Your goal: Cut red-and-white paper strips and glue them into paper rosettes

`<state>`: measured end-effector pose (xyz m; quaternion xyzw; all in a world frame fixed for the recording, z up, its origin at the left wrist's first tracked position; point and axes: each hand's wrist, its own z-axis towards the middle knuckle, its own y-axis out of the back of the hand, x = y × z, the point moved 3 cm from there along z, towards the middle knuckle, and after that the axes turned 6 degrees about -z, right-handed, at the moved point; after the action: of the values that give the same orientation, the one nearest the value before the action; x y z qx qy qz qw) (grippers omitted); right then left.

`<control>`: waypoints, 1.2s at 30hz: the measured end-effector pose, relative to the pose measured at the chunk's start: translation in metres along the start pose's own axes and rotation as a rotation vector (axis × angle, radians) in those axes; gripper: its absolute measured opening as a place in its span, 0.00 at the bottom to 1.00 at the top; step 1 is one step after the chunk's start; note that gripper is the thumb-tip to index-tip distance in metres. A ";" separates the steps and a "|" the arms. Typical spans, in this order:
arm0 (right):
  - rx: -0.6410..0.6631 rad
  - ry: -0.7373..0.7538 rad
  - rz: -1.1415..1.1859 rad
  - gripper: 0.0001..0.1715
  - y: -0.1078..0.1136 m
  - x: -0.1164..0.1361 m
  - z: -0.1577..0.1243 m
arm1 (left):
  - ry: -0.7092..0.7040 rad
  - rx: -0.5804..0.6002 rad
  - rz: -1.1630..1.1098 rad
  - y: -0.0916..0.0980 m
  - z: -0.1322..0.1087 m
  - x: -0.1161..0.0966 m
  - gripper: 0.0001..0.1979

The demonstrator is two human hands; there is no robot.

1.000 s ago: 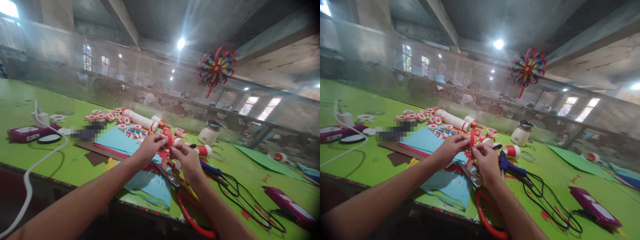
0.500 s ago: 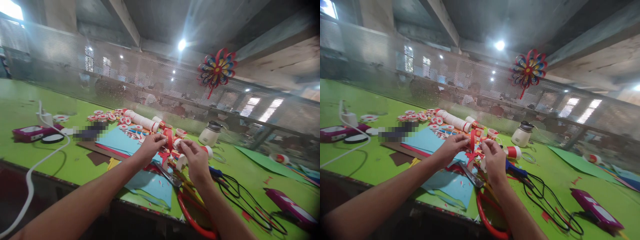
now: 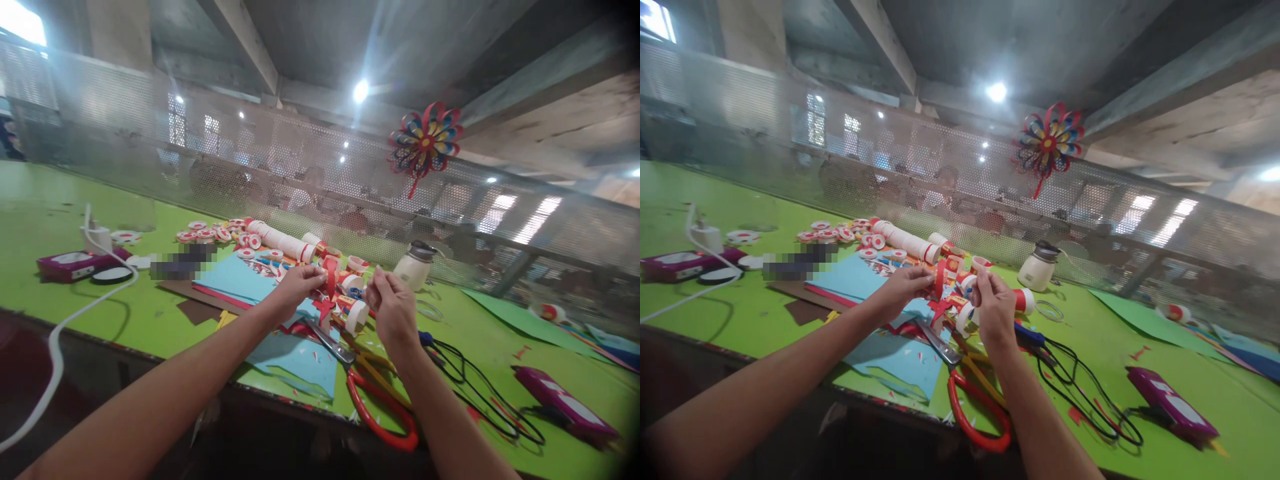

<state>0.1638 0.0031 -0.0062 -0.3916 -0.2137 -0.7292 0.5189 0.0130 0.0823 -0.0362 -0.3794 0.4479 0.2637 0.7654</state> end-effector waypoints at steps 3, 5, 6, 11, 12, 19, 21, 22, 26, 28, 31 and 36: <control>0.012 -0.034 -0.017 0.21 -0.002 -0.003 0.000 | -0.008 -0.016 0.039 0.001 0.000 0.001 0.12; 0.006 -0.044 -0.061 0.17 -0.001 -0.005 0.000 | -0.020 -0.034 0.072 0.003 0.001 0.001 0.11; 0.001 -0.044 -0.078 0.14 -0.001 -0.006 0.001 | -0.026 -0.040 0.088 0.003 0.001 0.002 0.11; 0.013 -0.057 -0.082 0.11 -0.002 -0.011 0.001 | -0.039 -0.052 0.139 0.006 0.005 0.004 0.10; 0.023 -0.062 -0.082 0.11 -0.002 -0.011 0.001 | -0.041 -0.056 0.145 0.007 0.006 0.004 0.10; 0.056 -0.053 -0.119 0.14 -0.004 -0.011 -0.002 | -0.058 -0.036 0.152 0.006 0.005 0.003 0.12; 0.058 -0.058 -0.130 0.17 -0.003 -0.012 -0.002 | -0.056 -0.023 0.147 0.005 0.003 0.002 0.12; 0.055 -0.065 -0.131 0.19 -0.003 -0.012 -0.003 | -0.058 -0.022 0.146 0.005 0.003 0.001 0.12; 0.019 -0.055 -0.180 0.25 -0.003 -0.011 -0.004 | -0.065 -0.032 0.148 0.005 0.001 -0.001 0.14; 0.008 -0.021 -0.220 0.23 -0.003 -0.010 -0.004 | -0.058 -0.029 0.157 0.005 0.001 -0.002 0.14; 0.014 -0.013 -0.201 0.12 -0.005 -0.010 -0.003 | -0.055 -0.019 0.149 0.006 0.002 -0.001 0.15; 0.020 -0.054 -0.170 0.13 -0.003 -0.016 -0.002 | -0.056 -0.036 0.140 0.006 0.002 -0.001 0.15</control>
<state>0.1628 0.0117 -0.0196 -0.3866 -0.2673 -0.7575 0.4530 0.0094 0.0876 -0.0370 -0.3536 0.4470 0.3350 0.7503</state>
